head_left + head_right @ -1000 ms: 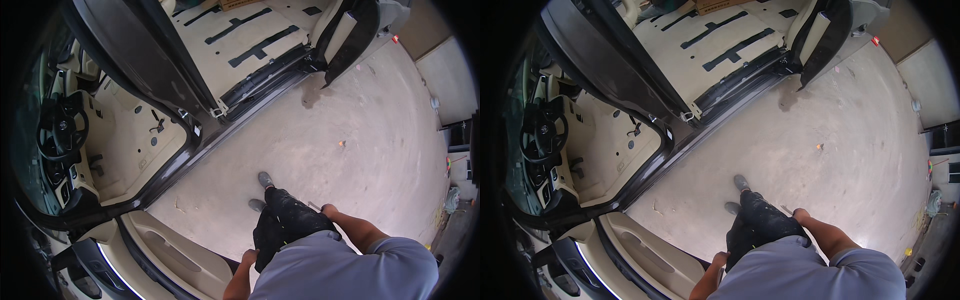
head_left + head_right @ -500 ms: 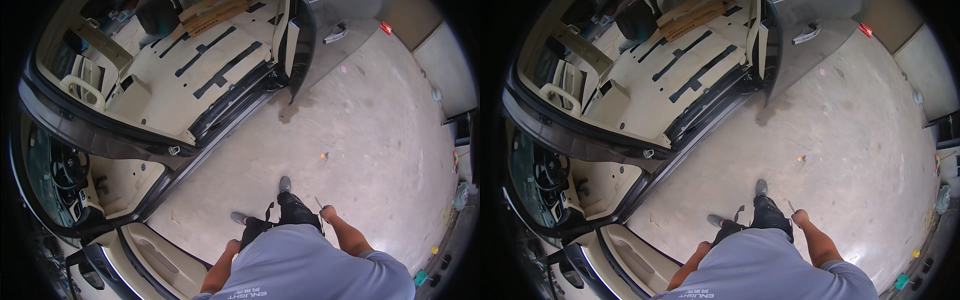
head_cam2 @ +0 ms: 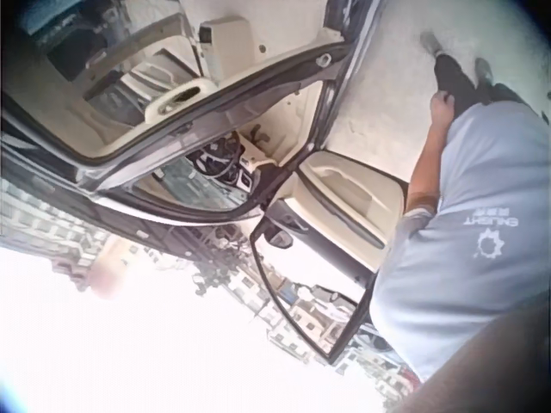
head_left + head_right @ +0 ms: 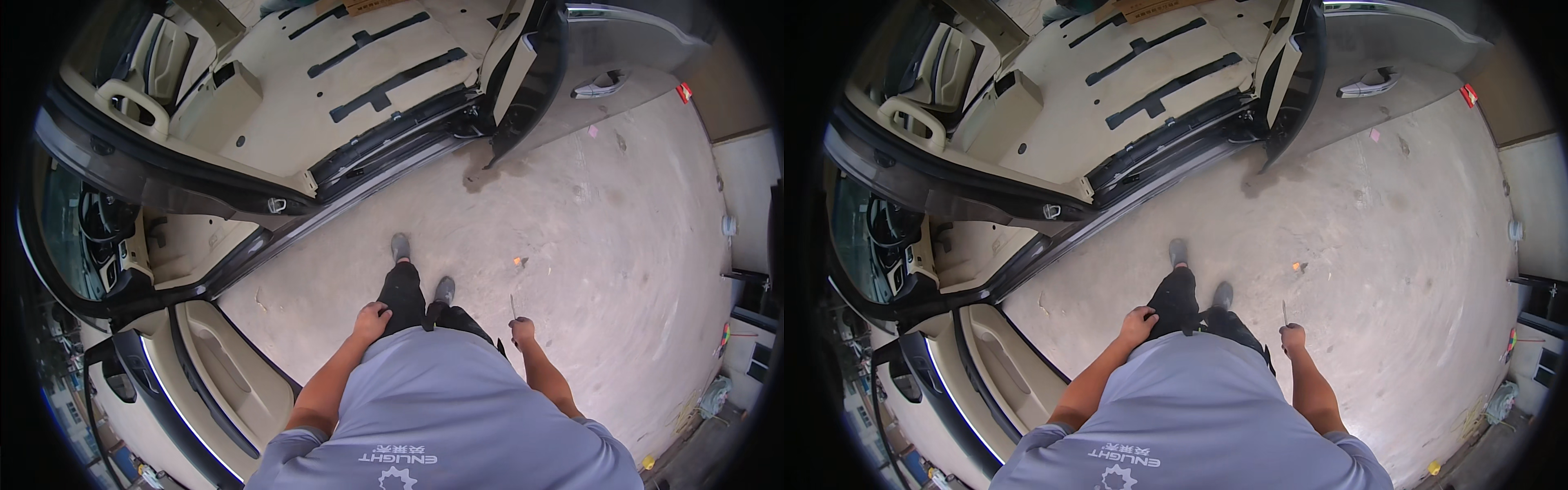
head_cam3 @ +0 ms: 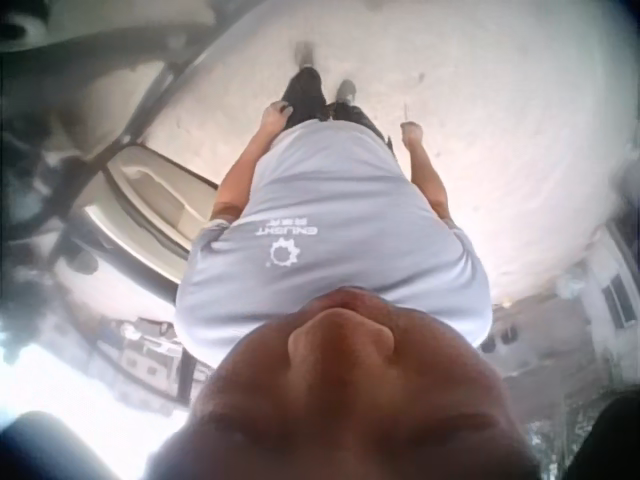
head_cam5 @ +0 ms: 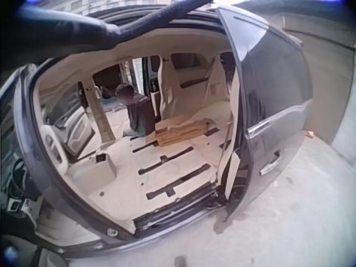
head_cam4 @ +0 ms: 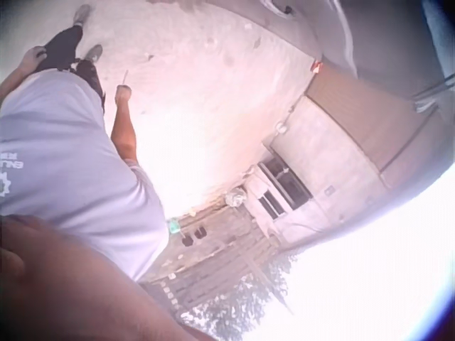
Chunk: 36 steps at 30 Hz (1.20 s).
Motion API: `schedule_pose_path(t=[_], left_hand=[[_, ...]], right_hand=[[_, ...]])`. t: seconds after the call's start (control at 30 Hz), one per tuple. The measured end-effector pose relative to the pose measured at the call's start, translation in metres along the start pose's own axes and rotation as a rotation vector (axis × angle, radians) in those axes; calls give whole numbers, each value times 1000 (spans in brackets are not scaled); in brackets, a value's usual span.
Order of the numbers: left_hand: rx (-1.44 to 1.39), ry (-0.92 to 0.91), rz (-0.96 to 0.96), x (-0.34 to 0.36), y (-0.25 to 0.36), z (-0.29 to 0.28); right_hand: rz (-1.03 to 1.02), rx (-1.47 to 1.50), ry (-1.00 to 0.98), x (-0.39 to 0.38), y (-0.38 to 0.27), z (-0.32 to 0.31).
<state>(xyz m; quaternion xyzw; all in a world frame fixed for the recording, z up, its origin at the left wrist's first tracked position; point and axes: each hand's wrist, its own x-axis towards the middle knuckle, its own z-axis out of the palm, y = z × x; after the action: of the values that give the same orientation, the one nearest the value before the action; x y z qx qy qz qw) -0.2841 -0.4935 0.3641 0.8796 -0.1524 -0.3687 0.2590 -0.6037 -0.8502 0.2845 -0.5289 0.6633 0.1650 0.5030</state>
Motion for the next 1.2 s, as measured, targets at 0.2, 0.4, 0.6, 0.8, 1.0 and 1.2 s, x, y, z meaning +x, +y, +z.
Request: schedule_pose_path(t=[0.2, 0.4, 0.6, 0.8, 1.0, 1.2], left_hand=[[-56, 22, -73, 86, -15, -14], [-50, 34, -231, 195, -12, -65], [-84, -61, -411, 225, -35, -102], [21, -201, -499, 214, -56, -97], [64, -229, -271, 210, -54, -74], [-151, -104, -608, 235, 56, -92]], right_hand=[[-181, -257, -48, 13, -43, 18], [50, -315, 3, 11, -109, 20], [-70, -337, -48, 64, -235, 45], [-483, -507, -104, 57, -435, 88], [-569, -679, -114, 111, -484, 96], [-528, -847, -173, 148, -518, 58]])
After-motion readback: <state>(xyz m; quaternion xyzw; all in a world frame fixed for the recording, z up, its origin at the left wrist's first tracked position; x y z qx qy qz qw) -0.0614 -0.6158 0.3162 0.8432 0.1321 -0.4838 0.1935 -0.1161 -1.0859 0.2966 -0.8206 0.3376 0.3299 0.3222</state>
